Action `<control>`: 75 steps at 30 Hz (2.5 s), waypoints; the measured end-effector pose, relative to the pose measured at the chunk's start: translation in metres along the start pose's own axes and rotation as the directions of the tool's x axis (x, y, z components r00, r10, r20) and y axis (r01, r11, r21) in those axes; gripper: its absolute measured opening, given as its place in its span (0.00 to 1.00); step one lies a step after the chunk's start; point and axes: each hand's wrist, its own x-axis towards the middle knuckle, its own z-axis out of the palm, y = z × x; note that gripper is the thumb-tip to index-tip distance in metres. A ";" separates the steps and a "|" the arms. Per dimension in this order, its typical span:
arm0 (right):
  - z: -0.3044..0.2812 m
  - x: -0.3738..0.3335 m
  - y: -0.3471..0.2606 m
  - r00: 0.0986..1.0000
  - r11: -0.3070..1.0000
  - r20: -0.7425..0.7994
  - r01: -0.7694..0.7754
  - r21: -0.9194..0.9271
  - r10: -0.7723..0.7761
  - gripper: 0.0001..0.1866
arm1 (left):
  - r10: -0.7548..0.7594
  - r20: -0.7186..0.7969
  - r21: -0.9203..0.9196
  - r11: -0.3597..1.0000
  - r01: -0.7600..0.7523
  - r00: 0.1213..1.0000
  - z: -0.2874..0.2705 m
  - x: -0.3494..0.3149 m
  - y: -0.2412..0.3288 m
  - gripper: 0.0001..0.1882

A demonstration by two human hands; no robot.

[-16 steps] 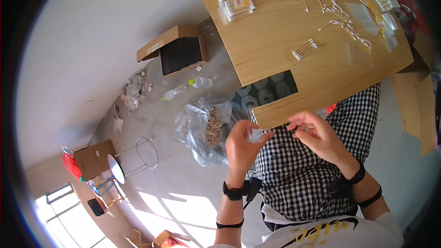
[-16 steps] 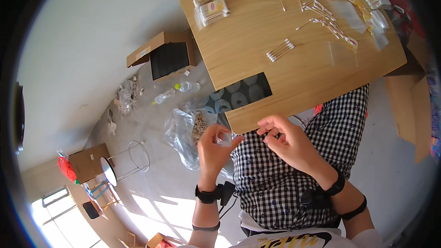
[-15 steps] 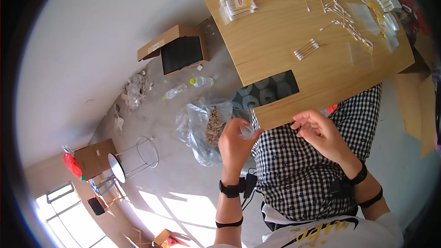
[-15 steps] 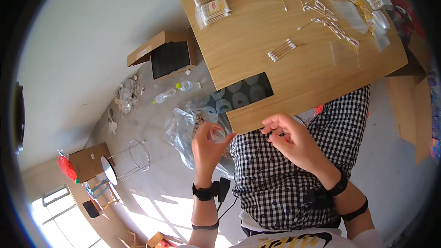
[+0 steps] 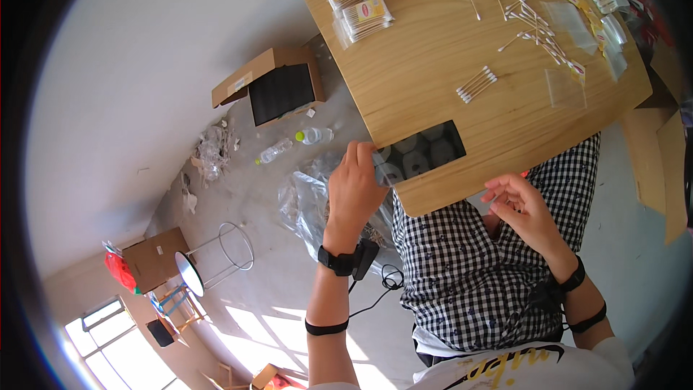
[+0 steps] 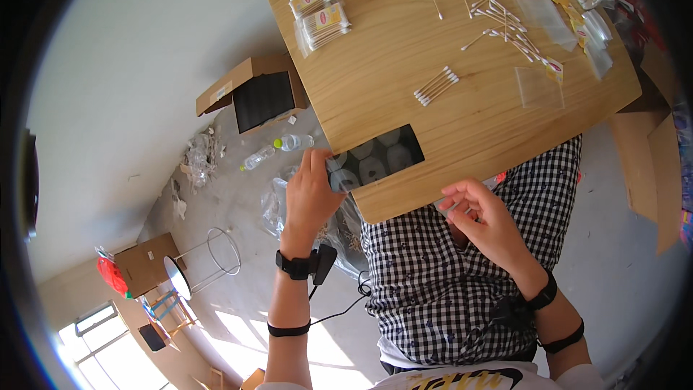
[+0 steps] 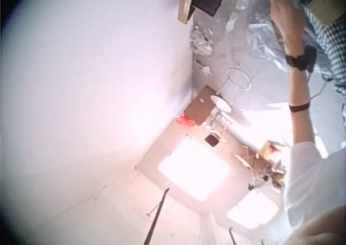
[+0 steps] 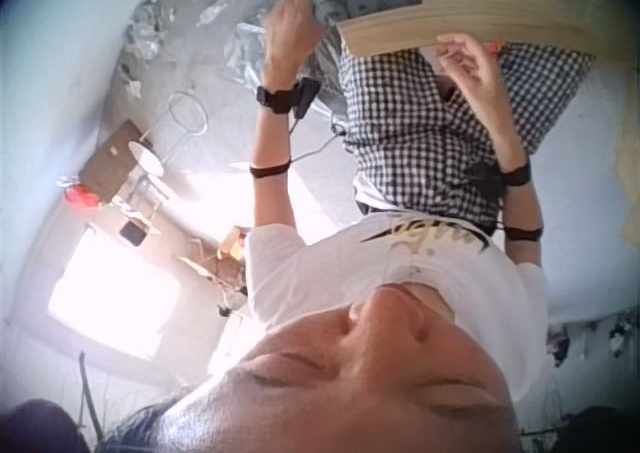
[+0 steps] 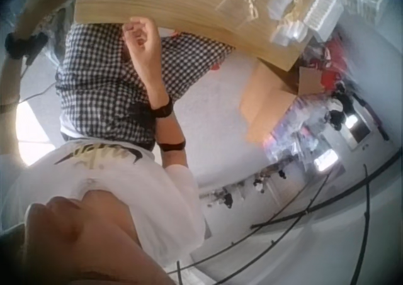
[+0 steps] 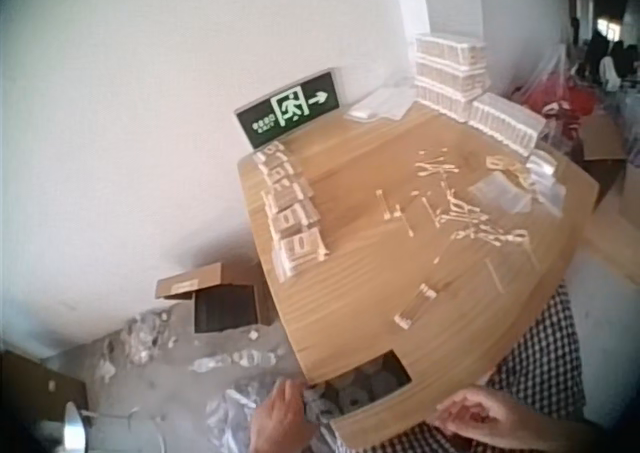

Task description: The recorder is seen counting and packaging cotton swabs into small plastic bags.

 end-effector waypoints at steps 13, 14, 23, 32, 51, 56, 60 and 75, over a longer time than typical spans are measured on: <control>-0.029 0.022 -0.004 0.983 0.982 -0.118 0.122 -0.145 -0.139 0.14 | 0.190 -0.020 -0.099 0.977 -0.191 0.982 -0.015 -0.013 0.002 0.37; -0.035 0.029 -0.007 0.979 0.975 -0.124 0.140 -0.173 -0.162 0.15 | 0.146 -0.008 -0.137 0.980 -0.146 0.989 -0.016 -0.012 0.005 0.38; -0.052 0.124 -0.020 0.609 0.256 0.095 0.463 -0.849 -0.787 0.16 | 0.250 -0.064 -0.104 0.961 -0.256 0.966 0.006 0.006 0.032 0.38; -0.094 0.112 -0.005 0.617 0.344 -0.040 0.383 -0.857 -0.786 0.06 | 0.372 -0.033 -0.172 0.912 -0.371 0.928 0.006 0.106 0.124 0.27; -0.188 0.101 0.000 0.644 0.493 -0.268 0.195 -0.848 -0.717 0.13 | 0.712 -0.114 -0.051 0.692 -0.720 0.693 0.098 0.217 0.182 0.14; -0.190 0.107 0.005 0.685 0.442 -0.188 0.216 -0.871 -0.704 0.13 | 0.641 -0.129 -0.040 0.759 -0.649 0.757 0.088 0.183 0.169 0.16; -0.166 0.111 0.003 0.652 0.372 -0.078 0.327 -0.869 -0.755 0.10 | 0.565 -0.183 -0.018 0.816 -0.577 0.804 0.084 0.157 0.155 0.16; -0.130 0.106 -0.004 0.673 0.430 -0.037 0.428 -0.795 -0.739 0.17 | 0.127 -0.264 -0.146 0.974 -0.170 0.956 0.062 0.113 0.121 0.29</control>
